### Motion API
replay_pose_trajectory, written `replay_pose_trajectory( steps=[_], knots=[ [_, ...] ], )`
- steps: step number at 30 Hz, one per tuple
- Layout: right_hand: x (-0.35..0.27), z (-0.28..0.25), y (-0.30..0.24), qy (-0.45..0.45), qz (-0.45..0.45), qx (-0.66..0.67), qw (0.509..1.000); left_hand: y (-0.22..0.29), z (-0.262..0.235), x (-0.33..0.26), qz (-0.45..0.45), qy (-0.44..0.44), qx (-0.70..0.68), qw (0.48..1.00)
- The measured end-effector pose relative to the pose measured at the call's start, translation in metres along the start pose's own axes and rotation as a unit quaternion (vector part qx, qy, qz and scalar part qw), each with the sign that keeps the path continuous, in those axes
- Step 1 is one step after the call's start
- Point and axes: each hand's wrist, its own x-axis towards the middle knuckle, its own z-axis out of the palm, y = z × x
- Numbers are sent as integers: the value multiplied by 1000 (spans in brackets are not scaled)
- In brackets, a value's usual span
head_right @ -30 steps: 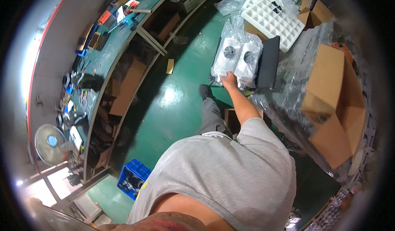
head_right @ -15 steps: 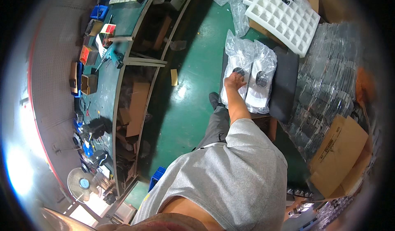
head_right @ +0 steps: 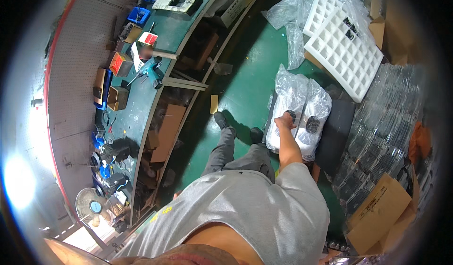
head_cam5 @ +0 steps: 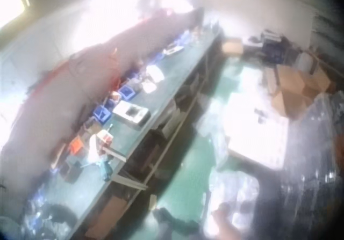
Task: The person assembles a silver metal housing onto a motor unit using a cordless drill to fasten screws. They handle the motor, housing, screws, and drill, then place the completed unit on a table with other similar units.
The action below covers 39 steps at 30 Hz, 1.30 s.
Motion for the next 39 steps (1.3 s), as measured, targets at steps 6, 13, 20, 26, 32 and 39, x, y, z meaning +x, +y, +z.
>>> replay_pose_trajectory(
  steps=[6,13,20,26,32,39],
  knots=[
    [-49,-3,-18,70,-170,-51,982,97,-41,137,36,-23,101,994],
    [-143,-44,-106,126,-387,-161,899,270,-86,300,146,-58,-48,986],
    [-222,-94,-227,150,-581,-284,748,429,-109,343,121,-217,-264,932],
    [-268,-125,-333,124,-641,-404,641,447,-114,372,147,-235,-333,901],
    [-266,-152,-425,116,-671,-472,561,436,-120,409,98,-156,-386,904],
    [-213,-190,-531,140,-743,-454,471,448,-105,468,62,-51,-532,843]
  ],
)
